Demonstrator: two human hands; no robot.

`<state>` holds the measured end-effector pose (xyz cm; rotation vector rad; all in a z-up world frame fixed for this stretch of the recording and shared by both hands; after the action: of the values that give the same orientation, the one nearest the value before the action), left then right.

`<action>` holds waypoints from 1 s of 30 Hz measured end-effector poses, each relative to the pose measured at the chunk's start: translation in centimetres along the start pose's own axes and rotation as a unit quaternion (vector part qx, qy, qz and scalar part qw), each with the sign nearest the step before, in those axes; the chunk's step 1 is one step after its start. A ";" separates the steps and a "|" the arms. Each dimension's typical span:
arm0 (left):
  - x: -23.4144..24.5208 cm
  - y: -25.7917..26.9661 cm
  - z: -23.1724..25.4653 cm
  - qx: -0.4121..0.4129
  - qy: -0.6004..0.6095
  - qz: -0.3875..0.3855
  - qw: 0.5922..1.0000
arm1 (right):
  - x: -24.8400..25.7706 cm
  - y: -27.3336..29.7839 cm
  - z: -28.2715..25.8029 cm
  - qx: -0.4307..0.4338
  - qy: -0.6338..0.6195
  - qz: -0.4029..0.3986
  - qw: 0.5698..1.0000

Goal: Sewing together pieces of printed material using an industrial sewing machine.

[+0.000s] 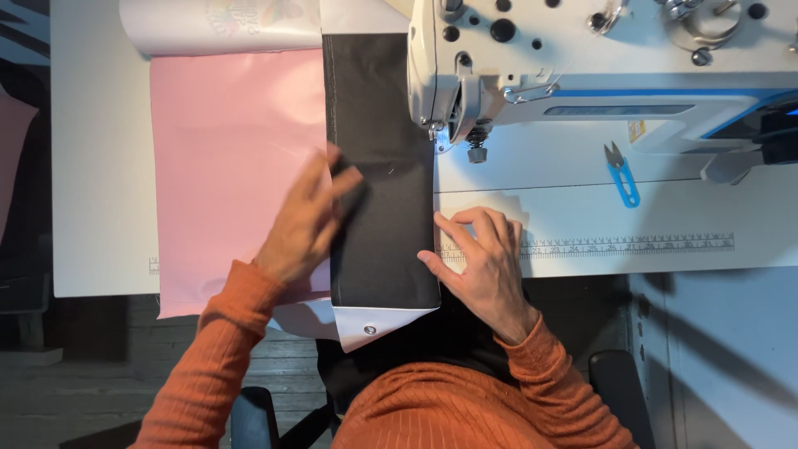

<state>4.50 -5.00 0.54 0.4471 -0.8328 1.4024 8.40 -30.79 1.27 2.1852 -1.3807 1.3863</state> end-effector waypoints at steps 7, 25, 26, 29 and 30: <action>-0.6 -2.4 -1.2 0.120 0.400 0.057 0.907 | -0.2 0.5 0.2 -0.018 -0.015 -0.020 1.000; -6.6 -0.9 2.1 0.009 0.362 -0.127 0.924 | 1.0 0.2 1.9 -0.052 -0.104 -0.075 0.990; -6.6 -0.6 2.1 0.010 0.358 -0.129 0.925 | 1.3 0.1 1.7 -0.040 -0.079 -0.051 0.995; -6.1 -0.6 2.0 0.009 0.338 -0.127 0.933 | 1.5 -0.5 1.3 -0.011 -0.033 -0.016 0.999; -6.0 -0.9 1.9 0.006 0.331 -0.128 0.935 | 1.6 -0.7 1.3 -0.001 -0.010 -0.008 1.000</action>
<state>5.16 -10.55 -2.45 0.0655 -0.2040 1.1994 9.92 -32.15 2.01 2.2099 -1.3685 1.3592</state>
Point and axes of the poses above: each hand's wrist, its own y-axis away from the middle knuckle, its own x-axis out of the back of the hand, z = x × y, the point moved 5 cm from there along -y, towards the middle knuckle, and after that the axes turned 2 degrees about -x, right-handed, at the moved point
